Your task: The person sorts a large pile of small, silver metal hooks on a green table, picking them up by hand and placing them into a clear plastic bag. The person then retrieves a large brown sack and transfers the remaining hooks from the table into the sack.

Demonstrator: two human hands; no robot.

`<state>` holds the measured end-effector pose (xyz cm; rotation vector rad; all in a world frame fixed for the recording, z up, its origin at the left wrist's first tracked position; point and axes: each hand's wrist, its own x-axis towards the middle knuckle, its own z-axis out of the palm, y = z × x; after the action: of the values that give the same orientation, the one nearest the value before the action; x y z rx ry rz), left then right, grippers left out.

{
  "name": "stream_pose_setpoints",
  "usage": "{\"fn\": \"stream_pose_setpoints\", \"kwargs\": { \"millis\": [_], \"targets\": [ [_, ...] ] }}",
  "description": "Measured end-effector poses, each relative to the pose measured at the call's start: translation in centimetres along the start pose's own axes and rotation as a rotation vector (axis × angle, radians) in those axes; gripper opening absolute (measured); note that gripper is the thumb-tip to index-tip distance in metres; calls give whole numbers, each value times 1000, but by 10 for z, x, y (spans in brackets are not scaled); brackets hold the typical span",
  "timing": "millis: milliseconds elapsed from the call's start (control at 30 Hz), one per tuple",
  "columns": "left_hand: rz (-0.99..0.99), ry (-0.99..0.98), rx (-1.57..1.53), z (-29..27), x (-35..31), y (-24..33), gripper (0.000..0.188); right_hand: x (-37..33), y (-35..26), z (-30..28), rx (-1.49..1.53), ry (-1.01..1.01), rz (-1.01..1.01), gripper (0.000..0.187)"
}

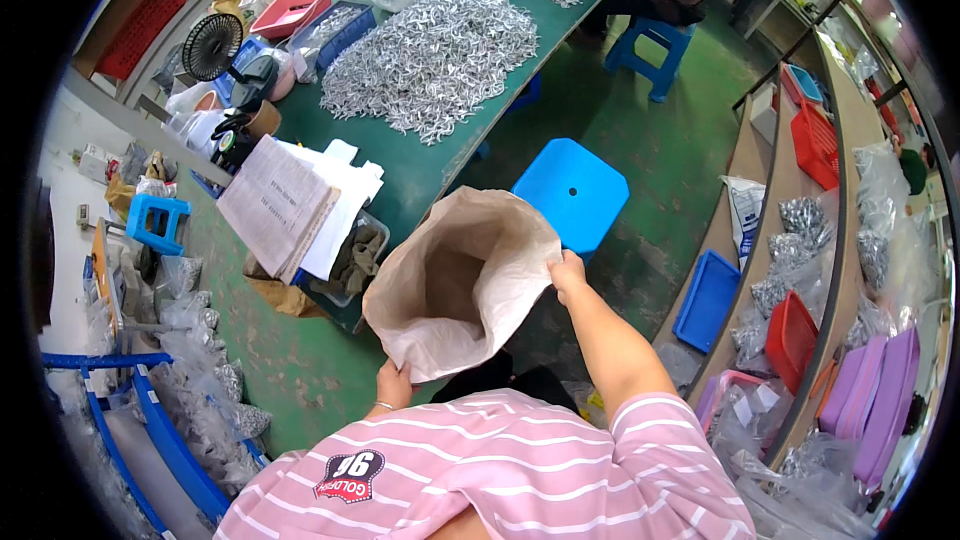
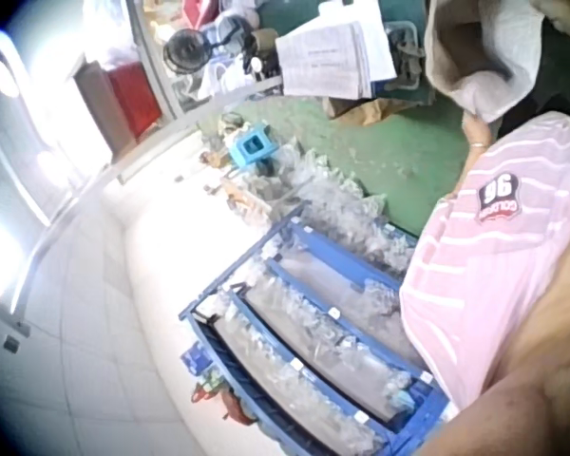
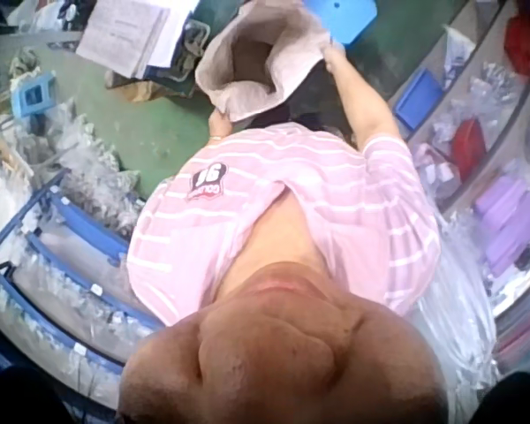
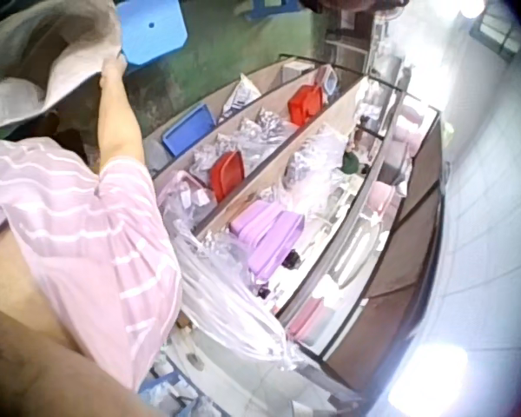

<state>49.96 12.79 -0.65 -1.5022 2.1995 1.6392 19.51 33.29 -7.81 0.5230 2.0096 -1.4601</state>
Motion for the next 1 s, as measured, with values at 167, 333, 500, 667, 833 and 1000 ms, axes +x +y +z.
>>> {"fn": "stream_pose_setpoints", "kwargs": {
  "millis": [167,333,500,667,833,1000],
  "targets": [
    [523,71,376,17,54,-41,32,32,-5,11,-227,-4,-21,29],
    [-62,-148,-100,18,65,-20,45,84,1,35,-216,9,-47,29],
    [-58,-70,-72,21,65,12,37,97,-47,58,-415,-35,-96,33],
    [-80,14,186,34,86,2,32,113,-82,71,-615,-23,-99,35],
    [-184,167,182,71,99,4,39,118,-140,78,-396,-300,198,13],
    [-291,312,136,99,98,75,34,190,-150,71,-428,-459,172,20]
  ]
}}
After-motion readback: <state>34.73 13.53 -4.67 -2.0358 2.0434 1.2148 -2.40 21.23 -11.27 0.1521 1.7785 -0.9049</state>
